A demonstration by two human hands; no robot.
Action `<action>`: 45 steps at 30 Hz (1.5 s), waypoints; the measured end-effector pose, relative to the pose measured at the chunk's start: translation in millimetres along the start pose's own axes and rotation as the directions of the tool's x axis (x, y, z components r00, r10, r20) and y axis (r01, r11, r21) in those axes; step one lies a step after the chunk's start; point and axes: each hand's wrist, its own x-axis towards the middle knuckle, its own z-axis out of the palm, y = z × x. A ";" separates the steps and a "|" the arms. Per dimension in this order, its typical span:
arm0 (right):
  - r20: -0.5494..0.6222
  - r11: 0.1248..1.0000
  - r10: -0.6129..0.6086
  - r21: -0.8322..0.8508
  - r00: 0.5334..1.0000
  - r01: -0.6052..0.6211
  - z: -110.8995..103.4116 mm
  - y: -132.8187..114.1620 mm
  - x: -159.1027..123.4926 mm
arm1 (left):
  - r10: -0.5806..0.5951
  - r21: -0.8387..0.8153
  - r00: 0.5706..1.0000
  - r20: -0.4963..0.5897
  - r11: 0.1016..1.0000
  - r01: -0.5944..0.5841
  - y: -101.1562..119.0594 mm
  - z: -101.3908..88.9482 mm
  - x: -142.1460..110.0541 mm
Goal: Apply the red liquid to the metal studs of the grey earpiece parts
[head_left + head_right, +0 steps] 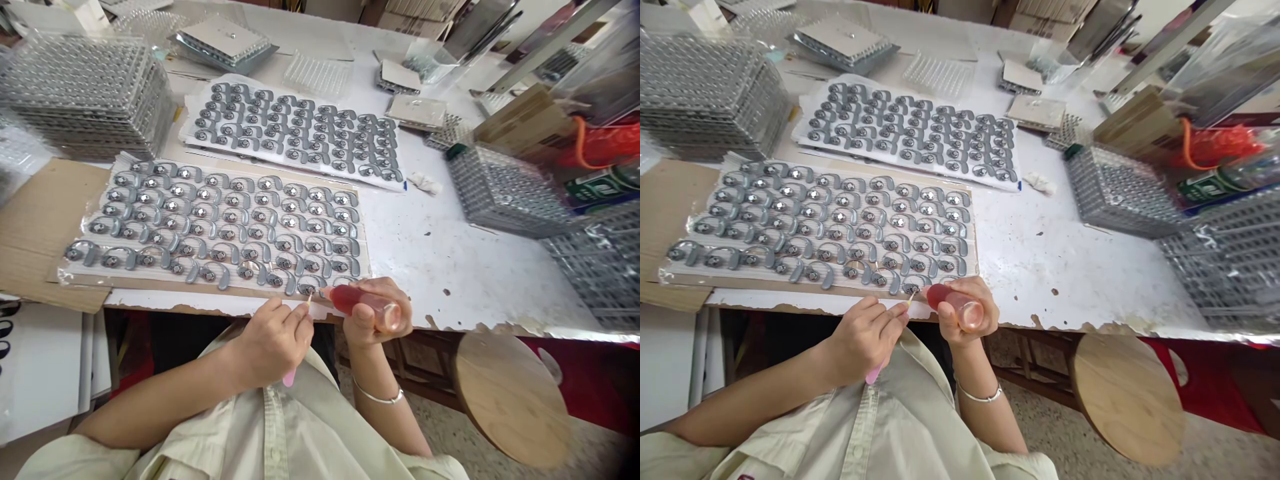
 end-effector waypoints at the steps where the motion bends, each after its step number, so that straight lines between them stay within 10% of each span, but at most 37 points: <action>1: -0.003 1.000 -0.013 -0.001 1.000 0.013 0.5 1.0 -0.4 | 0.001 -0.002 1.000 -0.002 1.000 -0.001 0.1 -0.2 0.2; 45: 0.074 0.975 -0.177 -0.125 0.982 0.185 -7.5 -6.6 -0.4 | -0.090 -0.262 0.992 0.086 0.959 0.110 -16.5 -1.9 -5.7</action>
